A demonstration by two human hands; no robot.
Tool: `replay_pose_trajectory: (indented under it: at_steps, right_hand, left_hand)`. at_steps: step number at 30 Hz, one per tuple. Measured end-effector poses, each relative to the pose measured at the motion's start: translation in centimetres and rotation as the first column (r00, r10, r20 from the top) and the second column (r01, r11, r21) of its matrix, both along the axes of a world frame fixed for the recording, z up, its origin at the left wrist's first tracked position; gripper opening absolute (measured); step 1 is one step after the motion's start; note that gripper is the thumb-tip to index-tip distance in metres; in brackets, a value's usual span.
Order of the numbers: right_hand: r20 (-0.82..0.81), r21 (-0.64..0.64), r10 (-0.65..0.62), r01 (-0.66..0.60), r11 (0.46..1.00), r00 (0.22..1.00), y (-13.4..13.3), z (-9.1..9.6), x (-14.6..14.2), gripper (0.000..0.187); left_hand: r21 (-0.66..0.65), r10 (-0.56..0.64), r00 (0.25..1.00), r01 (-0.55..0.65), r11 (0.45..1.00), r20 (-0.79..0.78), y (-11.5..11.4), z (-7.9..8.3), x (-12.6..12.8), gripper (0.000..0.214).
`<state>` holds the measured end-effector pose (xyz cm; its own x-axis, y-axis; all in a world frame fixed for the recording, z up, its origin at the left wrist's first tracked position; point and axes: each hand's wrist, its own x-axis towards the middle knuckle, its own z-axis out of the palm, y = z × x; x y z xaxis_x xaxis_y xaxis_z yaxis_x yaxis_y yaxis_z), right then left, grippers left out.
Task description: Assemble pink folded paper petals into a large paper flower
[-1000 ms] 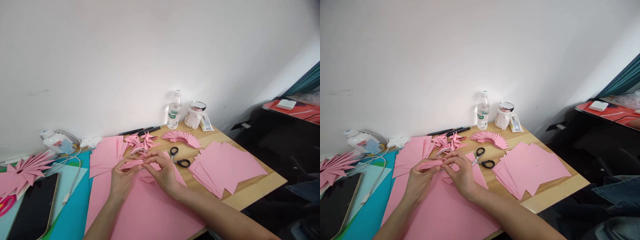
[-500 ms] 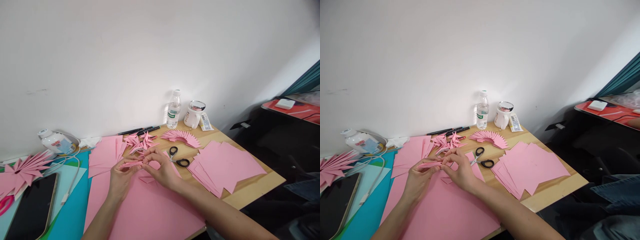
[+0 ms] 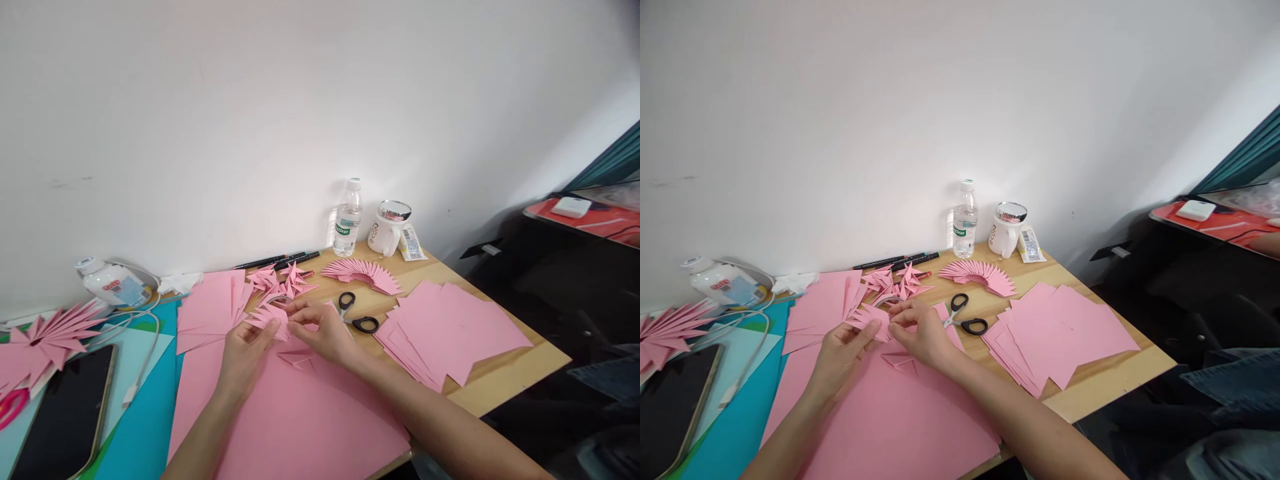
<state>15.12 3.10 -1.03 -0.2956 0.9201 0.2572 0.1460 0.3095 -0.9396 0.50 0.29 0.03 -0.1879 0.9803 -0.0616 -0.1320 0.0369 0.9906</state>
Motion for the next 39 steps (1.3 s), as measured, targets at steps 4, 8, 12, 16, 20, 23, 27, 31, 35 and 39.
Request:
replay_pose_trajectory:
  at_steps: [4, 8, 12, 16, 20, 23, 27, 31, 35, 39]
  right_hand:
    - [-0.012, -0.021, -0.032, 0.032, 0.999, 0.999, 0.1, -0.02, 0.05, 0.013]
    - [0.009, 0.029, -0.025, 0.025, 0.999, 1.0, 0.12, -0.25, -0.05, 0.016]
    - [0.081, 0.1, -0.014, 0.006, 0.995, 0.997, 0.19, -0.25, -0.01, 0.017]
    - [0.113, 0.099, 0.032, -0.043, 0.994, 0.993, 0.29, -0.13, 0.19, 0.019]
    - [0.119, 0.091, 0.047, -0.058, 0.994, 0.992, 0.35, -0.08, 0.37, 0.02]
    - [0.133, 0.124, 0.044, -0.06, 0.99, 0.99, 0.35, -0.2, 0.35, 0.019]
    - [0.19, 0.172, 0.035, -0.069, 0.983, 0.981, 0.31, -0.56, 0.13, 0.018]
    - [0.244, 0.223, 0.028, -0.085, 0.971, 0.969, 0.29, -0.91, 0.01, 0.019]
    - [0.246, 0.225, 0.039, -0.096, 0.97, 0.968, 0.33, -0.73, 0.16, 0.019]
    - [0.196, 0.197, 0.122, -0.161, 0.967, 0.973, 0.39, -0.11, 0.38, 0.025]
  left_hand:
    - [0.003, -0.01, 0.997, 0.01, 1.0, -0.077, -0.02, -0.37, -0.13, 0.027]
    - [0.016, 0.001, 0.99, 0.001, 1.0, -0.139, 0.03, -0.51, -0.14, 0.024]
    - [0.009, -0.001, 0.994, 0.002, 1.0, -0.111, 0.08, -0.46, -0.12, 0.029]
    - [-0.012, 0.013, 0.993, -0.015, 1.0, -0.115, 0.14, -0.64, -0.24, 0.025]
    - [0.001, 0.012, 0.993, -0.012, 1.0, -0.118, 0.14, -0.83, -0.29, 0.025]
    - [0.01, 0.008, 0.991, -0.007, 1.0, -0.137, 0.09, -0.86, -0.25, 0.027]
    - [0.031, 0.014, 0.98, -0.008, 0.999, -0.2, 0.05, -0.85, -0.27, 0.021]
    - [0.049, 0.035, 0.964, -0.023, 0.999, -0.265, 0.08, -0.74, -0.36, 0.017]
    - [0.029, 0.028, 0.974, -0.022, 0.999, -0.225, 0.08, -0.65, -0.38, 0.022]
    - [0.011, 0.012, 0.978, -0.01, 1.0, -0.208, 0.1, -0.67, -0.4, 0.023]
